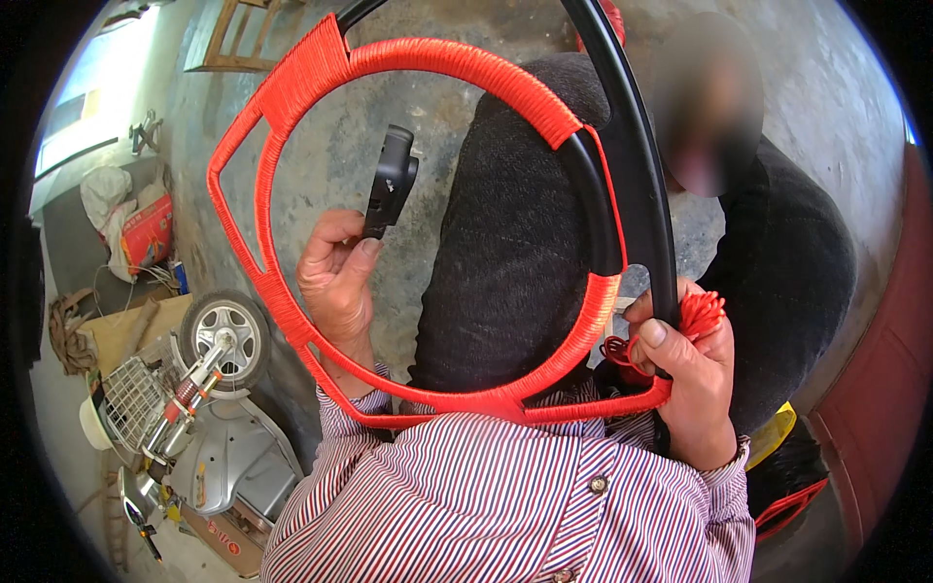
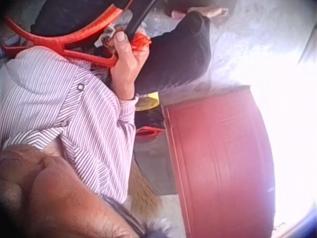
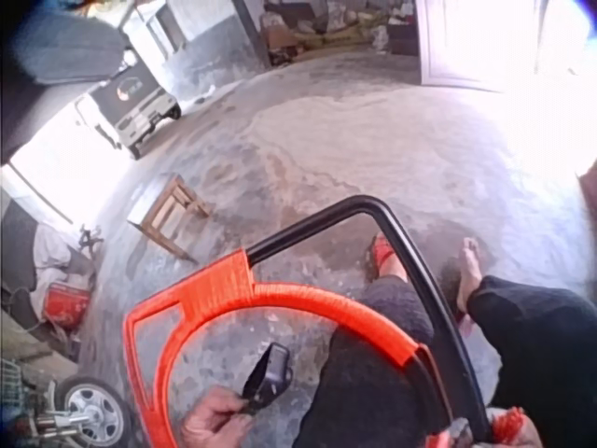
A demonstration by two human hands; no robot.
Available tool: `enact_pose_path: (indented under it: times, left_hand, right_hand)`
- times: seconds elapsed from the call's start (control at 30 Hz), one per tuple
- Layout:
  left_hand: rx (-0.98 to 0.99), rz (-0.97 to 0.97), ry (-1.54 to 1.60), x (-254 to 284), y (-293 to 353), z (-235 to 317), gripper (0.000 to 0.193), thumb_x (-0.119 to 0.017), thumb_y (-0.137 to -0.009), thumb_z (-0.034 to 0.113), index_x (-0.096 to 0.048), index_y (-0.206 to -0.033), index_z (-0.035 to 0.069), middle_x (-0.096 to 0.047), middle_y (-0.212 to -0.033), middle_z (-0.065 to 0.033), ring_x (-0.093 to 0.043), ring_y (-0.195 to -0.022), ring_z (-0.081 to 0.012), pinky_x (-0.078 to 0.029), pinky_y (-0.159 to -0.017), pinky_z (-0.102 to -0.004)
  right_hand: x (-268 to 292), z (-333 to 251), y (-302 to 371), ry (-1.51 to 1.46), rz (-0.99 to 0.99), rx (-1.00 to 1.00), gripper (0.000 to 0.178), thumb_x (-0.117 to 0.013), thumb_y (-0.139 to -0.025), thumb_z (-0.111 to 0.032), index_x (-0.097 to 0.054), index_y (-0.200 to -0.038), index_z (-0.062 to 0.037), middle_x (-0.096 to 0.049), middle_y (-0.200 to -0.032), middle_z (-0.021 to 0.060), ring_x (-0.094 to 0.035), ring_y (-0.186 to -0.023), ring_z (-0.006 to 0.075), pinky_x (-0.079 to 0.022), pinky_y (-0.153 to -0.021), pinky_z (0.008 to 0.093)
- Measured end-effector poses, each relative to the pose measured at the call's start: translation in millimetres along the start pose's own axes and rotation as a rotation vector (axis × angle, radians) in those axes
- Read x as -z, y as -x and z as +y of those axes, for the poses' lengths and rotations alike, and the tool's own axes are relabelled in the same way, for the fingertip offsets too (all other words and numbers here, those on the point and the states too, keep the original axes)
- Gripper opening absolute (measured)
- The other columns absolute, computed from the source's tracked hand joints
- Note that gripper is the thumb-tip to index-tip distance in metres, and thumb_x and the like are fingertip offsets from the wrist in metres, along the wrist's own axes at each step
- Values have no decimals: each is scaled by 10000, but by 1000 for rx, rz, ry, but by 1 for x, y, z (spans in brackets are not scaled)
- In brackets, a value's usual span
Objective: Weaving red plastic cord around a circular black frame to create a chair or stool seat.
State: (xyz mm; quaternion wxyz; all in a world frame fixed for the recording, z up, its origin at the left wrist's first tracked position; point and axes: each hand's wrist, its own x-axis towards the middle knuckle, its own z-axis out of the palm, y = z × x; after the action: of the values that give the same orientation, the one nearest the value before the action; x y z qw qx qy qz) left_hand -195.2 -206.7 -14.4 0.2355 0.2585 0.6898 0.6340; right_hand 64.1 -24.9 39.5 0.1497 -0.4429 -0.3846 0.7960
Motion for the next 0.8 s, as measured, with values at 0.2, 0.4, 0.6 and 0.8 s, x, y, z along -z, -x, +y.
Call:
enact_pose_path:
  times: [0.2,0.4,0.6,0.8]
  left_hand:
    - [-84,-7,-91,-1,1,7,205,-631,-765,-108,-617,-952,-24,-550,-957,-56,-534,-856,-118,-430,-766,-241]
    - [-204,-38,-317,-5,-1,17,193,-647,-778,-87,-636,-958,-19,-562,-958,-73,-539,-866,-140,-426,-756,-243]
    - [-332,-22,-545,-6,-2,20,213,-661,-751,-99,-652,-941,-4,-560,-920,-82,-535,-835,-164,-420,-721,-247]
    - [-380,28,-646,-7,-3,23,336,-649,-631,-132,-690,-901,63,-587,-859,-62,-550,-815,-231,-457,-704,-320]
  right_hand:
    - [-1,0,-1,13,26,9,269,-684,-831,-207,-568,-914,22,-515,-653,16,-468,-552,68,-372,-527,207]
    - [1,4,-2,22,30,41,286,-696,-828,-222,-569,-912,20,-506,-634,10,-463,-547,68,-373,-524,208]
    - [2,4,-2,31,28,40,286,-700,-826,-225,-572,-915,14,-508,-634,9,-456,-542,67,-373,-524,208]
    - [1,4,-2,31,34,43,282,-702,-823,-224,-573,-916,9,-515,-647,11,-458,-548,65,-374,-528,208]
